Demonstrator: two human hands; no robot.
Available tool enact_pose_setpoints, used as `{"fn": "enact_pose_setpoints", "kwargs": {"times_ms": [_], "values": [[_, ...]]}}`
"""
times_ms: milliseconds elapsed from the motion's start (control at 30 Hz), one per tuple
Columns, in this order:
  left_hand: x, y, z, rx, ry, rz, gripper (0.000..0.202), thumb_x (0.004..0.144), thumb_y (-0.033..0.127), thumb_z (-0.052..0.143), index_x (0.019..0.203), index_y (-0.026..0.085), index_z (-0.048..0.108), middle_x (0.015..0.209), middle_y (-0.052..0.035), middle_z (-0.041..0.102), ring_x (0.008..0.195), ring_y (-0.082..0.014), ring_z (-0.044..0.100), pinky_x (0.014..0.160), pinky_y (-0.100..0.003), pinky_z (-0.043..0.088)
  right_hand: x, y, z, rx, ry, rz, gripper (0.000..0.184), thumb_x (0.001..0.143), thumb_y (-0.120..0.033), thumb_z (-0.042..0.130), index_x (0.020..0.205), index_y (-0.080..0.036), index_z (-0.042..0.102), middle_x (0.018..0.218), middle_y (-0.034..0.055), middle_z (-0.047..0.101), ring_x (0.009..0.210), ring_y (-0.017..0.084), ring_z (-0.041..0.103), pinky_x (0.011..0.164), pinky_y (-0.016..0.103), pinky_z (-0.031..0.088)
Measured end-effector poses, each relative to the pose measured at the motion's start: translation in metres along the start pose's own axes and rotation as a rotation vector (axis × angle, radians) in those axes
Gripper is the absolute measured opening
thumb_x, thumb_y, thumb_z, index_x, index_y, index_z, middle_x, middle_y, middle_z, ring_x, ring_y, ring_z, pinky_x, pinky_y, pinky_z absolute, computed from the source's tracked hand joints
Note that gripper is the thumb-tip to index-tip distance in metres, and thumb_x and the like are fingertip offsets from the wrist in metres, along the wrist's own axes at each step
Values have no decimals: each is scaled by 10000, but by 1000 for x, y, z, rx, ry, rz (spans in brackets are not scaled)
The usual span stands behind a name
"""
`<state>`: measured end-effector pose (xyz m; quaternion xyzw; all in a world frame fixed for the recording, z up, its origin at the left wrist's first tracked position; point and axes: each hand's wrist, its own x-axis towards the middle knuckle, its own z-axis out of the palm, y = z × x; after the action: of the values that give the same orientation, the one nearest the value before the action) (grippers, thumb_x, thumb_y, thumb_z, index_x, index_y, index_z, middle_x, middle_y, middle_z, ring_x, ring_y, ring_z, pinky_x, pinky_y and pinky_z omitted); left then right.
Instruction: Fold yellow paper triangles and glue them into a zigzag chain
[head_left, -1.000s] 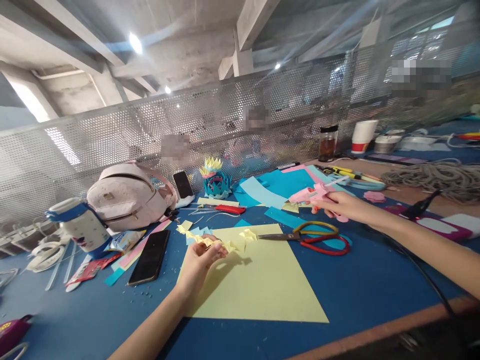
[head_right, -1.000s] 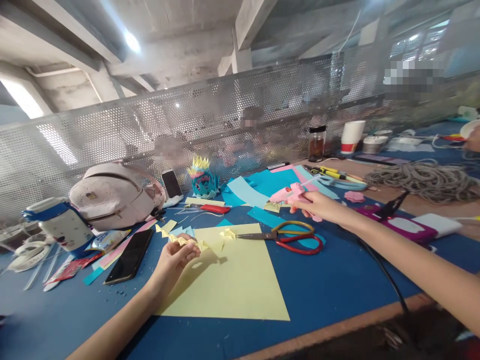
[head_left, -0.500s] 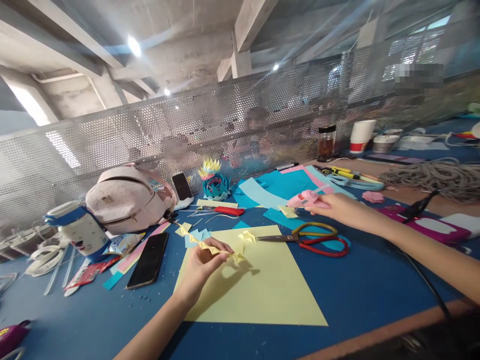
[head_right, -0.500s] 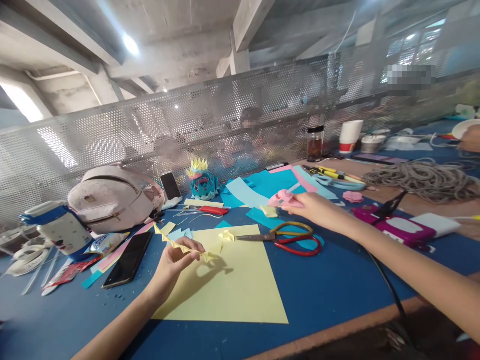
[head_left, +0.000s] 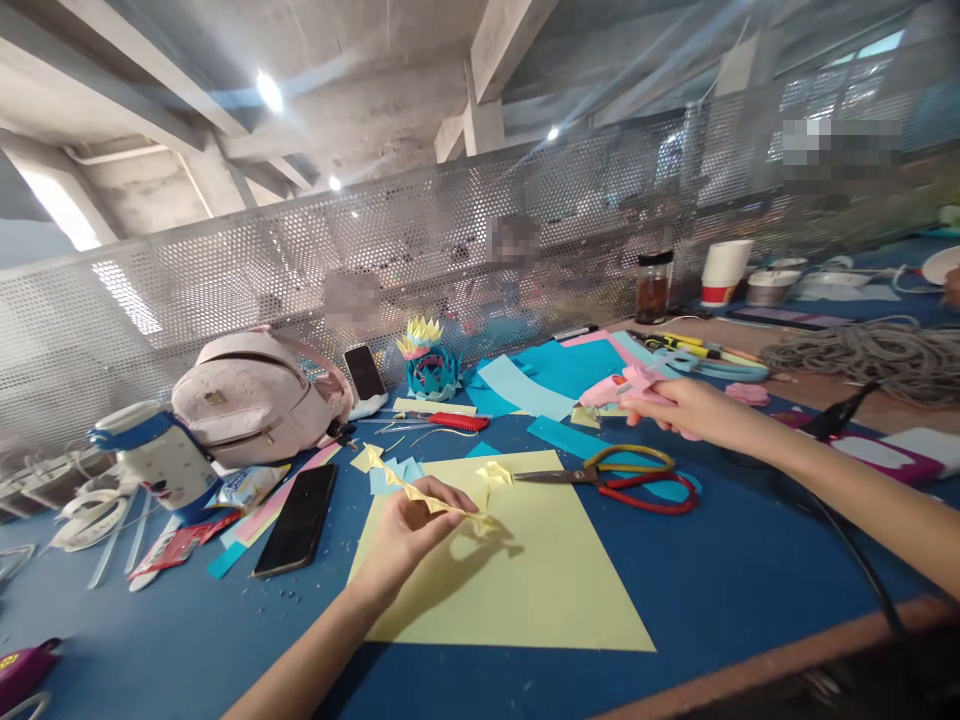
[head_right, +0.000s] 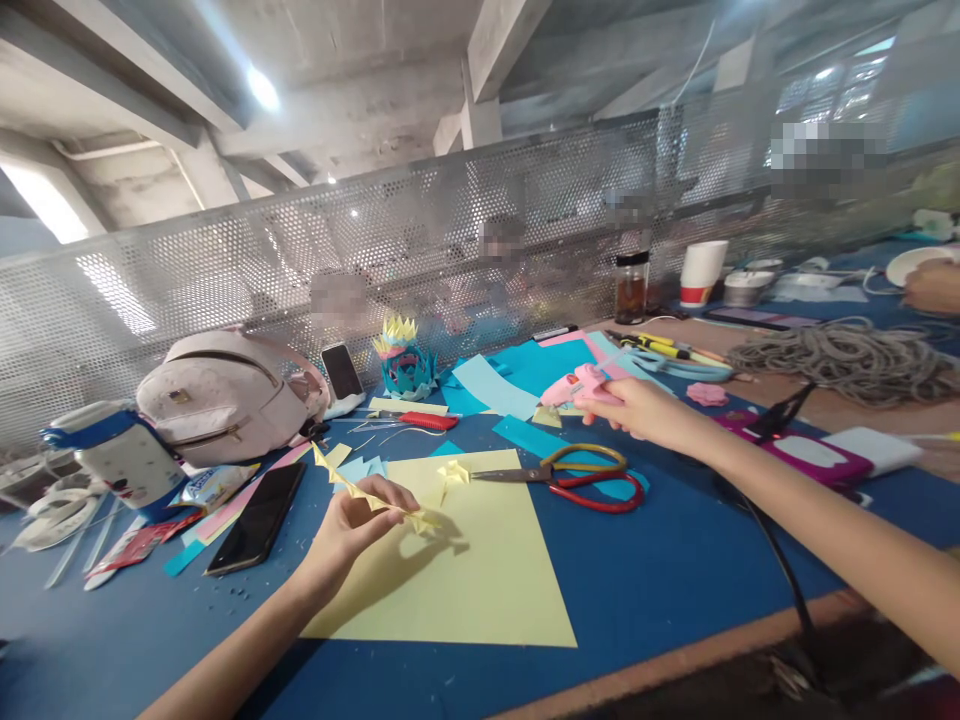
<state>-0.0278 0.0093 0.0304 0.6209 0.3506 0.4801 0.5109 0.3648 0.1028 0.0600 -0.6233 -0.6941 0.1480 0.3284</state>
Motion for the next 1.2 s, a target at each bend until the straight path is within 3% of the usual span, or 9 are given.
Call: {"fn": "enact_pose_setpoints", "kwargs": {"times_ms": [100,267,367,500,633,800,1033,1200], "values": [[6,18,14,152,-162,71,120,912,313,677,889,195,677,1006,-106,761,1019,-266,698,950,-359,490,0,-2,-6,-28,-170,45,612,857,-721,525,807,-138,705,806,108,659,637,182,545,532,275,355],[40,37,51,325,-368,277,187,977,283,514,971,212,687,1066,-100,756,993,-272,710,894,-357,516,-2,-12,-10,1,-211,50,592,882,-689,503,818,-136,705,652,38,535,568,154,480,498,265,315],[72,25,71,648,-427,413,221,944,252,503,994,208,714,1061,-94,744,1012,-280,654,917,-358,464,-2,-16,-10,36,-244,42,585,894,-653,505,800,-117,719,610,14,495,490,114,417,474,260,277],[113,-3,87,807,-454,401,181,914,224,504,935,200,682,935,-80,711,968,-276,596,899,-376,412,1,-12,-7,95,-270,12,564,879,-618,569,756,-95,738,560,32,514,515,132,465,485,253,301],[138,-22,92,953,-486,374,124,907,219,501,895,215,625,896,-51,666,963,-263,565,902,-382,391,4,-3,-3,162,-289,8,563,884,-617,564,739,-100,735,534,28,521,500,126,458,478,251,303],[142,-28,96,1125,-536,370,115,922,217,481,930,195,594,872,-74,609,968,-280,547,898,-405,381,8,8,2,230,-307,23,590,879,-652,541,812,-98,732,621,54,594,545,126,481,494,242,334],[130,-25,107,1280,-624,382,187,932,202,432,1048,155,571,893,-106,613,1003,-296,537,892,-412,392,20,27,8,233,-329,71,850,720,-899,496,806,-82,713,542,28,508,462,107,390,416,234,267],[130,-23,109,1336,-634,368,251,933,194,414,1143,149,544,977,-115,638,1053,-285,526,912,-400,388,25,36,9,233,-344,76,873,700,-913,501,814,-74,711,560,42,523,492,123,442,445,237,295]]}}
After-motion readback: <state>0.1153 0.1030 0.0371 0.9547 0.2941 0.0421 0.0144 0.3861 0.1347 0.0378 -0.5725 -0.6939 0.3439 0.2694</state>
